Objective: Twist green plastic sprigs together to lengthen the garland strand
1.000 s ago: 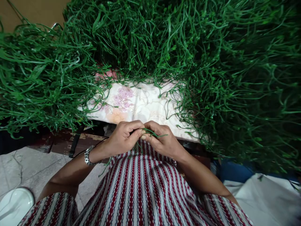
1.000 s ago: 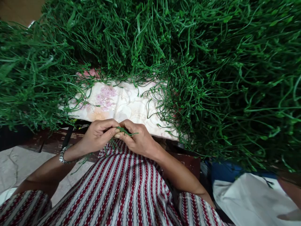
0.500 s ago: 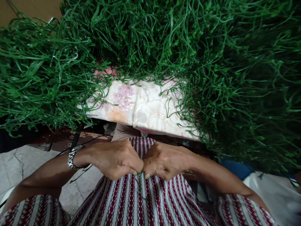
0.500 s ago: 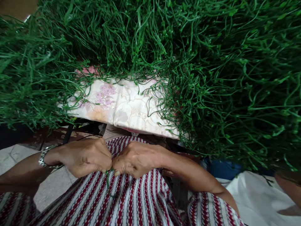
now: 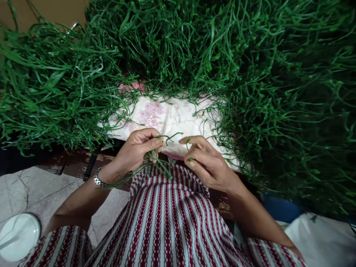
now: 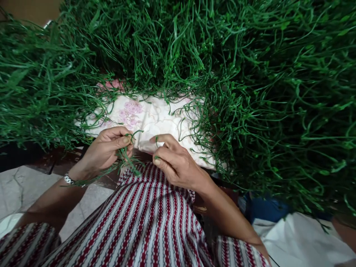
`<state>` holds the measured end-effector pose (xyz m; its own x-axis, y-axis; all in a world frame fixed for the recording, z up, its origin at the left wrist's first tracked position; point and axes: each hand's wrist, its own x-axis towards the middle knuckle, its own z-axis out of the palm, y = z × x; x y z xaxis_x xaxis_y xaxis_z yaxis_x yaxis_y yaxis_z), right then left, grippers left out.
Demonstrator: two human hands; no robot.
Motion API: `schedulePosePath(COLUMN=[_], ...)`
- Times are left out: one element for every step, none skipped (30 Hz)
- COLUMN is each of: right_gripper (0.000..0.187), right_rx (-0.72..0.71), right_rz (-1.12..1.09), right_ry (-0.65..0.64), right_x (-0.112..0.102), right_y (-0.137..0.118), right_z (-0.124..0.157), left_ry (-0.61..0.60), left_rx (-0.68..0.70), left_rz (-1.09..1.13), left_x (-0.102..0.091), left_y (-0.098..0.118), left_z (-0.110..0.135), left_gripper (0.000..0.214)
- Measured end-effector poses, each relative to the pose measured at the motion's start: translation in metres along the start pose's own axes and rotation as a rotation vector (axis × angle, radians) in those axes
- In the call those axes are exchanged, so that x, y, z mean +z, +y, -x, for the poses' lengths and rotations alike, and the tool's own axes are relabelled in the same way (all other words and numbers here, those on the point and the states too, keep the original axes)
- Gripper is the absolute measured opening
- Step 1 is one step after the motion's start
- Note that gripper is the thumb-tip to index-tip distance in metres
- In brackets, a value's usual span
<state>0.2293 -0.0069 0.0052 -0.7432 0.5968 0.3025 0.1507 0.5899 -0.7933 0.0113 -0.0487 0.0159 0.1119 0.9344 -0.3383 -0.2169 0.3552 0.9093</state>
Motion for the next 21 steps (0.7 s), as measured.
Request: schedulePosePath(right_gripper=[0.012,0.011,0.01,0.009,0.009,0.01,0.01,0.011,0.012,0.012,0.012,0.013,0.013,0.014,0.014,0.014,0.014,0.014,0.013,0.011,0.01], right_rx=[0.025,0.05,0.067,0.077,0.085,0.097,0.117,0.147,0.18,0.213,0.24,0.261,0.274,0.281,0.278,0.268,0.252,0.236,0.221,0.207,0.194], right_rz=[0.064,0.118,0.149,0.155,0.142,0.109,0.061,0.003,-0.058,-0.122,-0.185,-0.243,-0.293,-0.333,-0.361,-0.375,-0.372,-0.352,-0.317,-0.272,-0.221], right_ry=[0.031,0.056,0.067,0.067,0.062,0.059,0.066,0.084,0.11,0.131,0.143,0.143,0.131,0.112,0.097,0.093,0.099,0.115,0.14,0.166,0.19], right_x=[0.004,0.008,0.011,0.012,0.014,0.016,0.018,0.02,0.024,0.027,0.032,0.036,0.04,0.044,0.047,0.049,0.051,0.052,0.052,0.053,0.053], right_y=[-0.001,-0.002,-0.003,-0.004,-0.006,-0.007,-0.007,-0.008,-0.008,-0.008,-0.007,-0.006,-0.006,-0.005,-0.004,-0.004,-0.004,-0.005,-0.005,-0.006,-0.007], right_z=[-0.001,-0.002,-0.001,-0.001,-0.001,-0.002,-0.002,-0.004,-0.005,-0.007,-0.009,-0.01,-0.011,-0.012,-0.013,-0.013,-0.014,-0.014,-0.013,-0.013,-0.013], left_ry=[0.009,0.009,0.009,0.015,0.025,0.041,0.057,0.072,0.081,0.085,0.084,0.076,0.067,0.059,0.055,0.053,0.054,0.062,0.072,0.085,0.098], left_rx=[0.0,0.013,0.038,0.068,0.104,0.143,0.176,0.201,0.219,0.234,0.241,0.24,0.233,0.223,0.213,0.204,0.198,0.195,0.194,0.193,0.195], left_rz=[0.06,0.094,0.112,0.118,0.119,0.121,0.125,0.132,0.139,0.146,0.154,0.159,0.163,0.168,0.174,0.182,0.191,0.203,0.214,0.216,0.207], left_x=[0.003,0.006,0.007,0.008,0.008,0.009,0.01,0.011,0.013,0.015,0.017,0.019,0.021,0.023,0.024,0.025,0.026,0.027,0.027,0.027,0.027], left_y=[-0.002,-0.004,-0.006,-0.007,-0.008,-0.009,-0.011,-0.012,-0.014,-0.015,-0.017,-0.018,-0.018,-0.019,-0.019,-0.019,-0.018,-0.019,-0.019,-0.02,-0.021], left_z=[-0.003,-0.006,-0.007,-0.008,-0.009,-0.009,-0.01,-0.01,-0.01,-0.01,-0.01,-0.01,-0.009,-0.009,-0.008,-0.007,-0.006,-0.006,-0.005,-0.005,-0.004], left_gripper=[0.022,0.022,0.021,0.02,0.017,0.015,0.012,0.01,0.009,0.007,0.006,0.006,0.006,0.007,0.008,0.009,0.01,0.011,0.012,0.013,0.013])
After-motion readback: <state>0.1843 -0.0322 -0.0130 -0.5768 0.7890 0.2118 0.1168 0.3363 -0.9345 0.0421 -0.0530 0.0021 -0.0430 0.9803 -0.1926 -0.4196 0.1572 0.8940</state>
